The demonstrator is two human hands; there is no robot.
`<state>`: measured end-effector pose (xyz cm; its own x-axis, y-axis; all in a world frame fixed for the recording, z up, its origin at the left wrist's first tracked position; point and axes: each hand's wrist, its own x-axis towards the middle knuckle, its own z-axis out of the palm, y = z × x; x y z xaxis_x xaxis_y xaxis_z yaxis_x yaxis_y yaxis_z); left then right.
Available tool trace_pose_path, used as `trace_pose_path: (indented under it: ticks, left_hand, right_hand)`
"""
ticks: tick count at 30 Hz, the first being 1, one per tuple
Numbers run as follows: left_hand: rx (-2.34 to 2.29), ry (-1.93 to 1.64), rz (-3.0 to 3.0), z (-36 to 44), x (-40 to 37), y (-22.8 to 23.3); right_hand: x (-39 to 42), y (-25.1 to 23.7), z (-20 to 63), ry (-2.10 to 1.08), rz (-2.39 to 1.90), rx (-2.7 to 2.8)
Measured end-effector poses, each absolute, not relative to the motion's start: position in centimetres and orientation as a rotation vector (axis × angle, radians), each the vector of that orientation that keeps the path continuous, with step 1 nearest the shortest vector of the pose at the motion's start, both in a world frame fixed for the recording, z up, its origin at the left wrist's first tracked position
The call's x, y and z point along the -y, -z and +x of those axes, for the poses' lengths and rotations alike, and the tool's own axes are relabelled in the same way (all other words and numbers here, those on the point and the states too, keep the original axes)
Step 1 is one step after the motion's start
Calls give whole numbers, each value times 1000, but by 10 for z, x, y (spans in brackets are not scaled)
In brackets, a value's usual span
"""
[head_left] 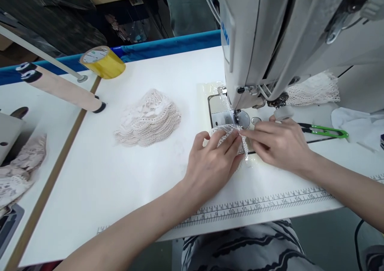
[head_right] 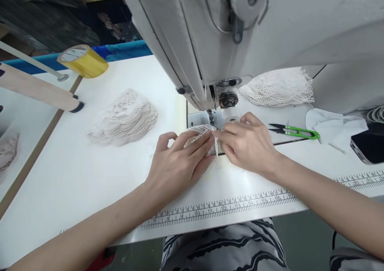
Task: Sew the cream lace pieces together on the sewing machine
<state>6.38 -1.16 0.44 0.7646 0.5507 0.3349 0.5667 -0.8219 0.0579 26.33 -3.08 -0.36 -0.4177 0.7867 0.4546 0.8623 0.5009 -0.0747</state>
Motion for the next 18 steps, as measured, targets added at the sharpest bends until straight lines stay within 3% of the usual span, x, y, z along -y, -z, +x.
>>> trace_pose_path:
  ticks: [5, 18]
  left_hand:
    - [904, 562, -2831, 63, 5, 0]
    - [909, 522, -2789, 67, 0, 2]
  right_hand:
    - [34, 2, 263, 652, -1274, 2407]
    - [29, 3, 260, 697, -1335, 2429]
